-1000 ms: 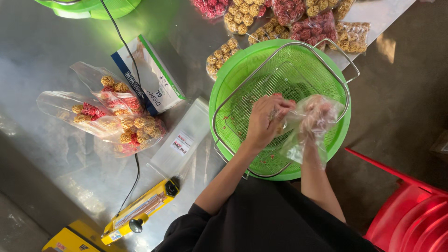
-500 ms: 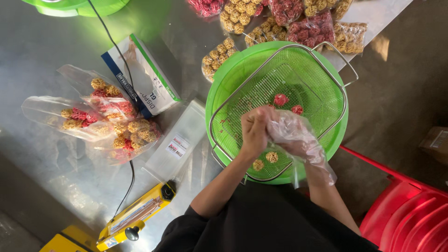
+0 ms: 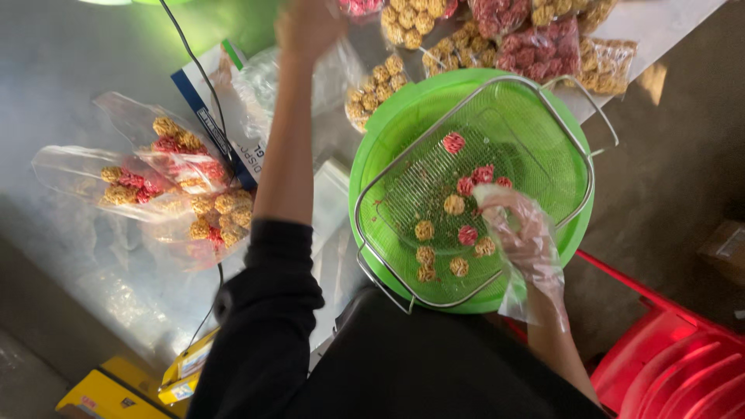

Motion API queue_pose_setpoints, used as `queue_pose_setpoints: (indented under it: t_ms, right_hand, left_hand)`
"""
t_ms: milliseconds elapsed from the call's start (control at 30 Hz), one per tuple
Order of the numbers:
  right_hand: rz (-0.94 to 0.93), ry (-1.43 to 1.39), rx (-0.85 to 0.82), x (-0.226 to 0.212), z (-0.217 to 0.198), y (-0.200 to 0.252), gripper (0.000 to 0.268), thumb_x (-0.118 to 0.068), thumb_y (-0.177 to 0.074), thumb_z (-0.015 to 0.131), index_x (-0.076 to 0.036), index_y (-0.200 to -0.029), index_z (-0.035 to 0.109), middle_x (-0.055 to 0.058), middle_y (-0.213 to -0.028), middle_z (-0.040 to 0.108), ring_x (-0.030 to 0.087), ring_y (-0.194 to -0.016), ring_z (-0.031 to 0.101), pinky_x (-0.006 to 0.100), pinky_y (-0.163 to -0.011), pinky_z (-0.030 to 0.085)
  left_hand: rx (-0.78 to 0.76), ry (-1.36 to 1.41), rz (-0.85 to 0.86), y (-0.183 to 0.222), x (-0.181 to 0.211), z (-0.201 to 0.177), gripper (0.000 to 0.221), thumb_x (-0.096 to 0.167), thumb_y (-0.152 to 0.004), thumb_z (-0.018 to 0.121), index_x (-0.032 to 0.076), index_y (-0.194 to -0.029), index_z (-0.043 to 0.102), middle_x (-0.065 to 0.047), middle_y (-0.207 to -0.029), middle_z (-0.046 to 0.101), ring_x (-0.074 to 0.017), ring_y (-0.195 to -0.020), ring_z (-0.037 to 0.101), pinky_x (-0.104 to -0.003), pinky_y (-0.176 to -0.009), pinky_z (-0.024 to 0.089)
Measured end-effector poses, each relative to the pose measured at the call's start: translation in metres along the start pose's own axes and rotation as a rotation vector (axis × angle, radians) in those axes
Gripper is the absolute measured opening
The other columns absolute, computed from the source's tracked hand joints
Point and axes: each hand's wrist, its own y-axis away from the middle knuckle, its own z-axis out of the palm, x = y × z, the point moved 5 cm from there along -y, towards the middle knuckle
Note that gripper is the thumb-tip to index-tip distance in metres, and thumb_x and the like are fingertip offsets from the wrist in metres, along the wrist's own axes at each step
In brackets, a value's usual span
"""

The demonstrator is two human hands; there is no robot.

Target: The person is packaging red and yellow puffed snack items by placing them into clear plastic bags by hand and preparing to use a heat sealer.

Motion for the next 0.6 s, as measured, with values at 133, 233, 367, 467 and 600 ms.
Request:
queue_pose_setpoints:
  t_ms: [133, 233, 367, 467, 600]
  right_hand:
    - [0.209, 0.148, 0.021, 0.028, -0.011, 0.016, 0.015, -0.022, -0.103, 0.065, -0.012, -0.113, 0.07, 0.008, -0.117, 0.073, 0.018, -0.101, 0.073, 0.031, -0.084, 0.064]
    - [-0.151, 0.602, 0.025, 0.018, -0.01, 0.009, 0.02, -0.016, -0.108, 0.063, -0.007, -0.125, 0.07, 0.012, -0.117, 0.072, 0.019, -0.094, 0.072, 0.029, -0.078, 0.063]
    - [0.406, 0.462, 0.029, 0.026, -0.011, -0.003, 0.014, -0.026, -0.106, 0.065, -0.016, -0.114, 0.07, 0.007, -0.107, 0.071, 0.019, -0.078, 0.067, 0.032, -0.061, 0.057]
    - [0.457, -0.141, 0.177, -0.005, 0.008, -0.024, 0.018, -0.029, -0.102, 0.069, -0.016, -0.115, 0.07, 0.005, -0.12, 0.071, 0.015, -0.106, 0.068, 0.028, -0.086, 0.06]
    - [0.309, -0.49, 0.067, -0.04, 0.051, -0.042, 0.04, -0.021, -0.099, 0.07, -0.013, -0.136, 0.061, 0.014, -0.129, 0.066, 0.022, -0.12, 0.065, 0.037, -0.105, 0.058]
  left_hand:
    - [-0.653, -0.477, -0.196, 0.041, -0.104, 0.152, 0.085, 0.06, -0.066, 0.088, 0.012, -0.131, 0.063, -0.015, -0.133, 0.065, -0.0353, -0.124, 0.062, -0.053, -0.099, 0.051]
    - [-0.533, -0.203, -0.425, 0.064, -0.139, 0.169, 0.076, 0.054, -0.067, 0.086, 0.009, -0.125, 0.066, -0.017, -0.121, 0.07, -0.0369, -0.112, 0.066, -0.051, -0.09, 0.054]
    - [-0.482, 0.022, -0.541, 0.064, -0.134, 0.103, 0.059, 0.05, -0.075, 0.078, 0.006, -0.115, 0.077, -0.016, -0.104, 0.078, -0.0316, -0.095, 0.077, -0.042, -0.083, 0.06]
    - [0.082, -0.079, -0.187, 0.068, -0.06, -0.002, 0.054, 0.041, -0.069, 0.085, 0.007, -0.109, 0.071, -0.019, -0.09, 0.075, -0.0368, -0.082, 0.072, -0.044, -0.07, 0.057]
    - [0.12, -0.007, -0.089, 0.17, 0.073, -0.045, 0.061, 0.035, -0.076, 0.073, 0.013, -0.131, 0.06, -0.01, -0.071, 0.075, -0.033, -0.065, 0.073, -0.045, -0.066, 0.058]
